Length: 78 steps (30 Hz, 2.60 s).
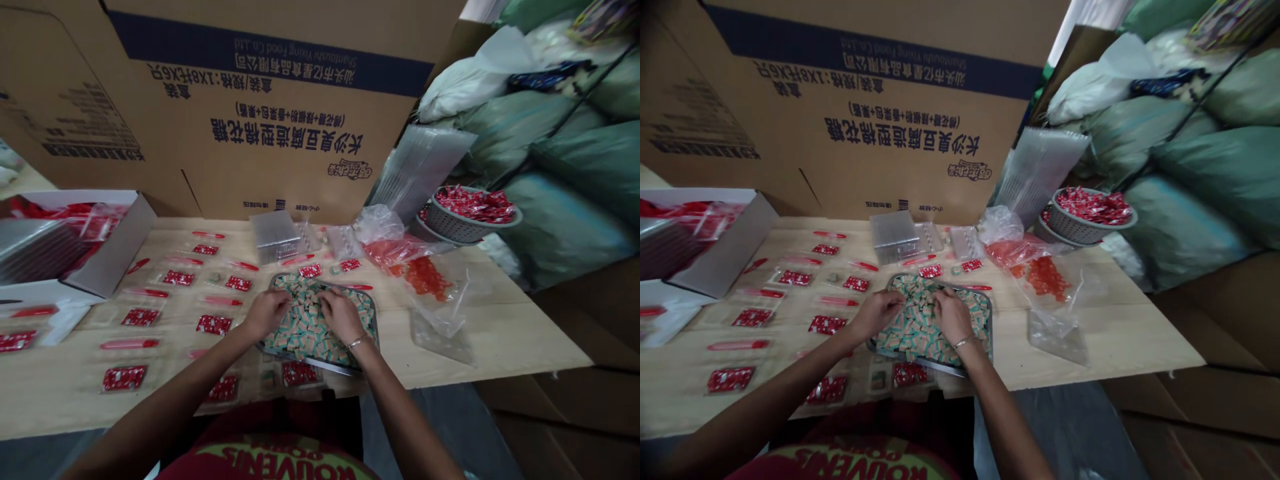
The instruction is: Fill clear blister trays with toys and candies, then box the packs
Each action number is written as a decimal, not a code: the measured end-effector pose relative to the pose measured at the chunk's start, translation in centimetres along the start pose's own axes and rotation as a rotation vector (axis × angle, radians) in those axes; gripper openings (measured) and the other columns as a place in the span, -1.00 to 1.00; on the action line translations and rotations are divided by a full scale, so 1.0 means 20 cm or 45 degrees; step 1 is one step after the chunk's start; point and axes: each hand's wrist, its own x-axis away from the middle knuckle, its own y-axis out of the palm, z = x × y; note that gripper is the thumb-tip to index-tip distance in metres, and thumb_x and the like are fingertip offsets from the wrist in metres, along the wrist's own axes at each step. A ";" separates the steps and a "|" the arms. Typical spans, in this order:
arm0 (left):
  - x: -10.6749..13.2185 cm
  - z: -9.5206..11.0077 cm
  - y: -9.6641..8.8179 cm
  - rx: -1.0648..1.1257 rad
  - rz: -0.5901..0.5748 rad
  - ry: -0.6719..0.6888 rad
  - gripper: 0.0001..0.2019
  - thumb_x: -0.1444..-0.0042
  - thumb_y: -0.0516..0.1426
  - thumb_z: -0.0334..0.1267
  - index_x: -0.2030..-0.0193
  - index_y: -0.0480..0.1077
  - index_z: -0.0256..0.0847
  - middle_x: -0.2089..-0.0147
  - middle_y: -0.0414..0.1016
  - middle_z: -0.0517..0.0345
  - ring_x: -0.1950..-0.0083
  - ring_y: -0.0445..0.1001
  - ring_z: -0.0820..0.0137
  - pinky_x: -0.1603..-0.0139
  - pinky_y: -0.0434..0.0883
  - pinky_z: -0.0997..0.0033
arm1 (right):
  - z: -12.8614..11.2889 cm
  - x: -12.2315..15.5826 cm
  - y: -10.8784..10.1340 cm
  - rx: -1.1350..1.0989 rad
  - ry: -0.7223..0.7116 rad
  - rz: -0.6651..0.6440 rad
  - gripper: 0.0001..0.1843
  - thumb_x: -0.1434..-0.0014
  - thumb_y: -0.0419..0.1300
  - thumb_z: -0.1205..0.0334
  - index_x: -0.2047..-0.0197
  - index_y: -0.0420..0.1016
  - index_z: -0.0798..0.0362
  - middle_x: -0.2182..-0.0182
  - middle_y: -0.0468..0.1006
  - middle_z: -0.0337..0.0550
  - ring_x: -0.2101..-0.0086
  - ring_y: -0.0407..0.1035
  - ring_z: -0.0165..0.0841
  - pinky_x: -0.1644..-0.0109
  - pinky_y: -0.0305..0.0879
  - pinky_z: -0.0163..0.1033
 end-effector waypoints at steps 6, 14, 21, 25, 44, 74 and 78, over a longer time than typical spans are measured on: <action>-0.03 0.02 0.05 0.269 0.017 -0.063 -0.88 0.05 0.13 -0.47 0.44 0.50 -0.24 0.40 0.49 0.16 0.33 0.42 0.41 0.27 0.33 0.47 | -0.05 -0.06 0.08 -0.002 -0.071 -0.089 -0.79 -0.09 0.09 0.44 0.27 0.51 0.05 0.27 0.46 -0.09 0.31 0.38 -0.33 0.24 0.27 -0.28; -0.07 0.13 0.12 -0.048 -0.134 -0.137 -0.79 0.06 0.04 -0.55 0.44 0.47 -0.25 0.37 0.49 0.05 0.25 0.44 0.32 0.17 0.34 0.35 | 0.12 0.03 0.05 -0.790 0.083 0.028 -0.88 -0.08 0.12 0.27 0.36 0.48 0.07 0.48 0.49 -0.24 0.44 0.36 -0.40 0.35 0.27 -0.33; 0.01 0.12 0.13 0.491 0.106 -0.040 -0.89 0.09 0.09 -0.48 0.48 0.40 -0.21 0.33 0.49 0.15 0.21 0.46 0.39 0.16 0.39 0.40 | 0.07 0.13 -0.03 -0.755 0.043 -0.094 -0.89 -0.04 0.13 0.30 0.38 0.50 0.07 0.47 0.49 -0.22 0.41 0.35 -0.41 0.31 0.25 -0.31; 0.03 0.16 0.11 1.044 -0.015 -0.372 -0.90 0.18 0.23 -0.31 0.46 0.43 -0.25 0.49 0.47 0.23 0.45 0.42 0.46 0.37 0.39 0.47 | -0.04 0.12 -0.01 -1.039 0.048 -0.066 -0.87 -0.04 0.16 0.19 0.39 0.46 0.06 0.48 0.48 -0.25 0.42 0.35 -0.42 0.32 0.27 -0.33; 0.10 0.13 0.13 1.332 -0.011 -0.642 -0.62 0.30 0.34 -0.06 0.38 0.43 -0.25 0.52 0.45 0.31 0.52 0.46 0.47 0.44 0.40 0.48 | -0.04 0.10 0.01 -0.399 -0.075 -0.018 -0.88 -0.13 0.06 0.40 0.38 0.40 0.06 0.38 0.40 -0.18 0.35 0.31 -0.37 0.23 0.25 -0.27; 0.14 0.16 0.11 1.361 0.192 -0.517 -0.69 0.19 0.26 -0.22 0.23 0.46 -0.21 0.39 0.53 0.18 0.35 0.48 0.40 0.31 0.45 0.39 | -0.19 0.14 0.11 -1.203 0.229 0.196 -0.78 -0.01 0.23 0.08 0.31 0.42 0.04 0.45 0.45 -0.23 0.42 0.34 -0.39 0.31 0.32 -0.30; 0.18 0.17 0.12 1.372 0.332 -0.556 -0.84 0.21 0.28 -0.21 0.46 0.49 -0.24 0.46 0.53 0.18 0.43 0.45 0.42 0.32 0.43 0.40 | -0.18 0.13 0.14 -1.334 0.299 -0.009 -0.66 0.04 0.27 0.00 0.24 0.48 0.03 0.42 0.52 -0.19 0.41 0.40 -0.35 0.32 0.39 -0.25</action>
